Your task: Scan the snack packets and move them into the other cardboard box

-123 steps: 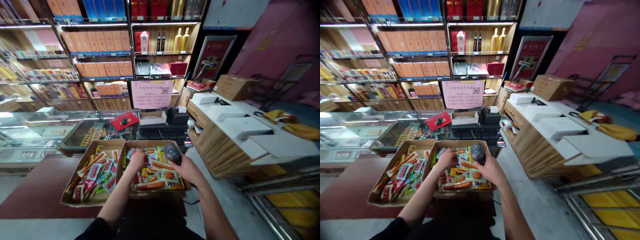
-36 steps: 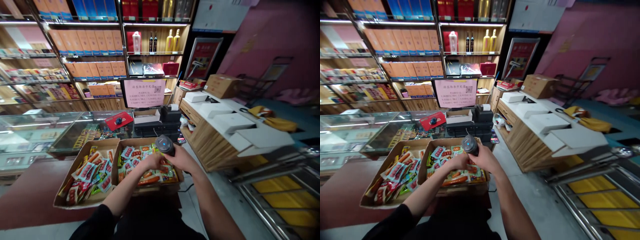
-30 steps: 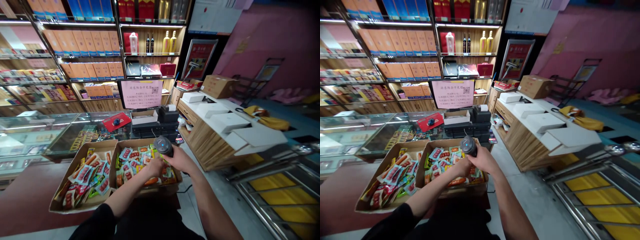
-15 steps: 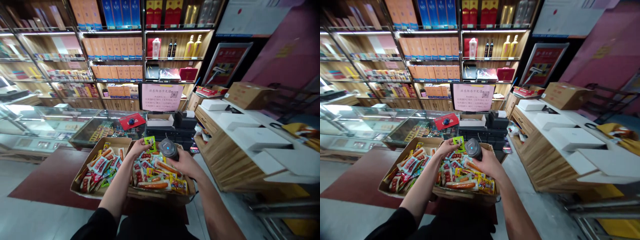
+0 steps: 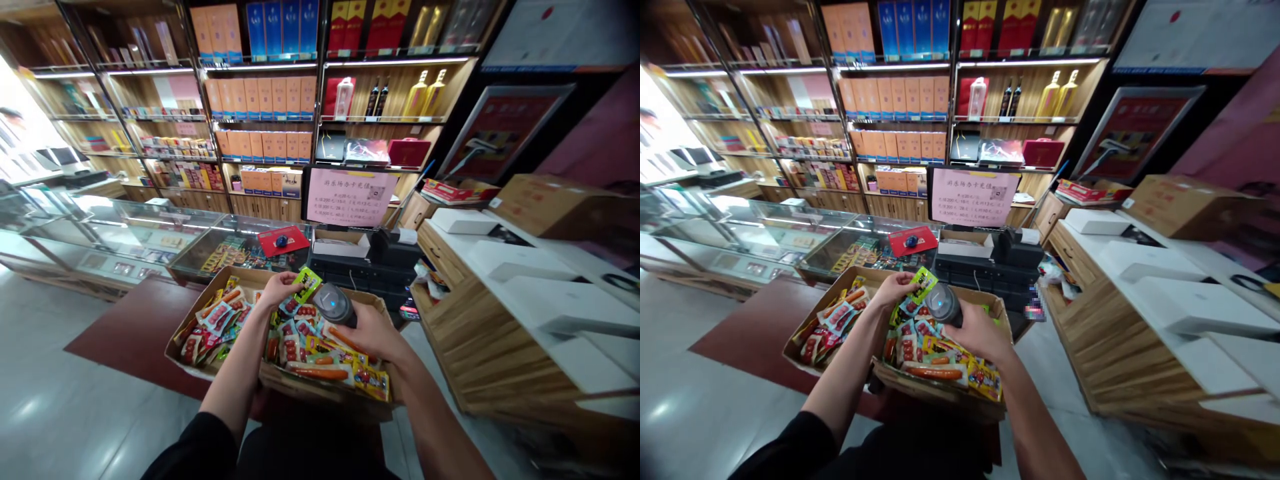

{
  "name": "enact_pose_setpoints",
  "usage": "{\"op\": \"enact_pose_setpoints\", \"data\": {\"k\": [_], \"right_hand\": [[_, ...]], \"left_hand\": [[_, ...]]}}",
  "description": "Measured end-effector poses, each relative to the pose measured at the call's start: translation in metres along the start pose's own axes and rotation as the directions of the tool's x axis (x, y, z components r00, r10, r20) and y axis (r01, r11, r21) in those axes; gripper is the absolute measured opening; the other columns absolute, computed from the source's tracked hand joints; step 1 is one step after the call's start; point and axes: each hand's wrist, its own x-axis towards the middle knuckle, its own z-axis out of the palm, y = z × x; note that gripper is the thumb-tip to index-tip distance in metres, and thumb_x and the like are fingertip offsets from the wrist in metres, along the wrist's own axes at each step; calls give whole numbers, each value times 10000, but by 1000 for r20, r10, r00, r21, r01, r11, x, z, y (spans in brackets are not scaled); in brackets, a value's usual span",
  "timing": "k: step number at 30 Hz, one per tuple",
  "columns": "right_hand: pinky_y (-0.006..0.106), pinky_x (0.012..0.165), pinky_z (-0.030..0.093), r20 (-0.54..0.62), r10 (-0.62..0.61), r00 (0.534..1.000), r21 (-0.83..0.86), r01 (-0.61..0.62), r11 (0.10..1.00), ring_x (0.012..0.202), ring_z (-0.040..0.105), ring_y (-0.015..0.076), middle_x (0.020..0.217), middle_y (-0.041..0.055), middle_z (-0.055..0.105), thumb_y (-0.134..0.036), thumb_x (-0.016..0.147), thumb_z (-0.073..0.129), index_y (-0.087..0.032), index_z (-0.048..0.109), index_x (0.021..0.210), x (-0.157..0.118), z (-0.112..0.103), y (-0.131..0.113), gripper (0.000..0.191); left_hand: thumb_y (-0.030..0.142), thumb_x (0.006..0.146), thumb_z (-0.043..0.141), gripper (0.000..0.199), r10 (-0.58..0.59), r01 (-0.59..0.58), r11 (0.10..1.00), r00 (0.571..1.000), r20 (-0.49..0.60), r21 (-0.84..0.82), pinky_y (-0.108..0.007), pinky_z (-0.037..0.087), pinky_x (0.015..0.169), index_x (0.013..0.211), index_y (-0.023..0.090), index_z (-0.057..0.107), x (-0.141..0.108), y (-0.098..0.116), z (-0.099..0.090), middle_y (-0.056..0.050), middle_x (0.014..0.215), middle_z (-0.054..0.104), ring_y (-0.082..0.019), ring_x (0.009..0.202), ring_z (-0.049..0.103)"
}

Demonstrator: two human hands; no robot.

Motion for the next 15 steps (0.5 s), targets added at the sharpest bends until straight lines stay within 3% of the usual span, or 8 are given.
{"op": "enact_pose_setpoints", "data": {"k": [4, 8, 15], "right_hand": [[380, 860, 517, 7, 23, 1000, -9, -23, 1000, 996, 690, 299, 1080, 98, 752, -349, 781, 671, -204, 683, 1142, -2, 1, -1, 389], [379, 863, 520, -3, -2, 1000, 24, 2, 1000, 975, 695, 287, 1085, 92, 749, -370, 776, 685, -206, 676, 1166, -3, 2, 5, 423], [382, 833, 528, -37, 9, 999, 15, -8, 1000, 950, 701, 294, 1020, 88, 760, -424, 770, 704, -203, 693, 1135, -9, 1, 9, 427]], "left_hand": [[298, 521, 885, 435, 15, -15, 999, 1000, -10, 41, -244, 498, 672, 897, 108, 775, 1, 2, 1, -56, 775, 757, -145, 650, 655], [290, 484, 893, 497, -9, 9, 999, 1000, -3, 35, -239, 484, 630, 929, 100, 780, 4, 1, 3, -53, 780, 757, -148, 634, 645], [308, 509, 895, 429, 4, -4, 998, 1000, 4, 61, -230, 487, 664, 878, 121, 781, 2, 6, 10, -40, 760, 752, -130, 634, 640]]}}
